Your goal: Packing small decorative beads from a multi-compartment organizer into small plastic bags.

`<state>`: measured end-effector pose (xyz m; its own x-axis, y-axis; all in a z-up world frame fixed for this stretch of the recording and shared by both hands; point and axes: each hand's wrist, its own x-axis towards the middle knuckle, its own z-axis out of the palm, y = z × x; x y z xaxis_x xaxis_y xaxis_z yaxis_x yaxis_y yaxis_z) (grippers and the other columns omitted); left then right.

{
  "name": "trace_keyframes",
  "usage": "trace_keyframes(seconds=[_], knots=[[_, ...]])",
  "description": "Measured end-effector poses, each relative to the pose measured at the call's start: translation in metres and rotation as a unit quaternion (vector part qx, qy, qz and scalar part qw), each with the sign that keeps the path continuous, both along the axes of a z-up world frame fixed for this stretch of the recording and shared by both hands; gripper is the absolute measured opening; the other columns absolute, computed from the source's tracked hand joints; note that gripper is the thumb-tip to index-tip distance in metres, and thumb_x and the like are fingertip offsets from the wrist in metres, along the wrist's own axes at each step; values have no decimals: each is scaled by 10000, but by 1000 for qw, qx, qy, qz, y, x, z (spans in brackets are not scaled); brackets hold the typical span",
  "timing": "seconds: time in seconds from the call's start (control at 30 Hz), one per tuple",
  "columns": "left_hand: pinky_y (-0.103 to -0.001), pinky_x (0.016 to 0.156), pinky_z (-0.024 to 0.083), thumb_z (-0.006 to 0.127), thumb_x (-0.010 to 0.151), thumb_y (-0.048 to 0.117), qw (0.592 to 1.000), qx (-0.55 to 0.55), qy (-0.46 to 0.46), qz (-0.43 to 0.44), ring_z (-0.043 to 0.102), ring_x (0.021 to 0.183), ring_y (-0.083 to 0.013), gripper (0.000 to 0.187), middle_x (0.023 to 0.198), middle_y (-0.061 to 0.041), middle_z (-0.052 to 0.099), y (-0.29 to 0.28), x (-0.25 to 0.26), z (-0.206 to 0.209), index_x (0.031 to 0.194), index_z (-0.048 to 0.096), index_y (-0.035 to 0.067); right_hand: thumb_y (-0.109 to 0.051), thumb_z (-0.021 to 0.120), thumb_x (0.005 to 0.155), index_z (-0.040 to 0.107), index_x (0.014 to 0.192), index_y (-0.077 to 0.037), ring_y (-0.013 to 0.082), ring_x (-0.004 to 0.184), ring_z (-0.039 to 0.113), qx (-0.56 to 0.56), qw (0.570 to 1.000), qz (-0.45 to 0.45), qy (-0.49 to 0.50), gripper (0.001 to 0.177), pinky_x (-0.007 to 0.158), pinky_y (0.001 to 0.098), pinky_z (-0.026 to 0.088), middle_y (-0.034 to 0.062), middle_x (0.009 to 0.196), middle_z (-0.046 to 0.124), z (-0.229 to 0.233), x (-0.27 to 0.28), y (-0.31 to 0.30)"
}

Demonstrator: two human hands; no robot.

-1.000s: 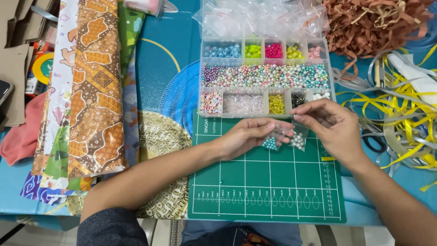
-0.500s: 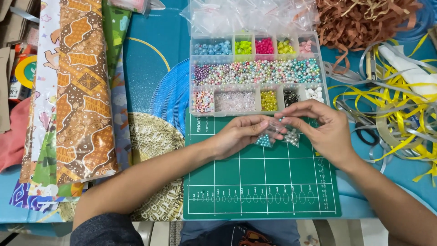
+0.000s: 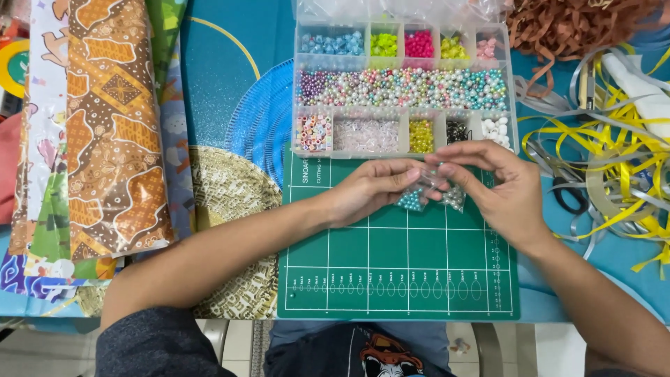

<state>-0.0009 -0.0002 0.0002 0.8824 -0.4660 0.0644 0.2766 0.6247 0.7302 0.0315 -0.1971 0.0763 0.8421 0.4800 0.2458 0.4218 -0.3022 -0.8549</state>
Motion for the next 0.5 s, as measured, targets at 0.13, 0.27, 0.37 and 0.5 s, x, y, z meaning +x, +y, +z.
trace_keyframes(seconds=[0.13, 0.27, 0.37, 0.5], knots=[[-389, 1001, 568, 588, 1061, 252, 1000, -9, 5, -2, 682, 1156, -300, 434, 1229, -237, 672, 0, -1, 1, 1308, 590, -105, 21, 717, 926, 702, 1181, 13, 298, 1039, 740, -10, 1000, 6, -10, 255, 1027, 426, 513, 192, 1016, 772, 3, -2, 4], [-389, 998, 570, 597, 1059, 253, 1000, -21, 11, 0, 681, 1158, -293, 419, 1229, -228, 675, -2, 0, -3, 1293, 601, -94, 33, 697, 931, 693, 1207, 13, 305, 1069, 731, -17, 1000, 17, -15, 277, 1034, 438, 504, 191, 1036, 770, 7, -4, 6], [-386, 996, 573, 611, 1055, 260, 1000, -27, 14, 0, 685, 1145, -274, 398, 1210, -203, 683, -3, -1, -3, 1267, 615, -78, 47, 675, 940, 693, 1213, 12, 298, 1072, 731, -25, 999, 29, -28, 277, 1051, 448, 487, 185, 1057, 769, 9, -3, 6], [-371, 986, 577, 611, 1058, 262, 1000, -23, 8, 2, 697, 1122, -255, 356, 1166, -176, 700, -1, -1, 4, 1219, 642, -54, 65, 640, 952, 692, 1224, 8, 317, 1090, 728, -29, 998, 42, -48, 282, 1066, 458, 449, 177, 1101, 766, 6, -3, 5]])
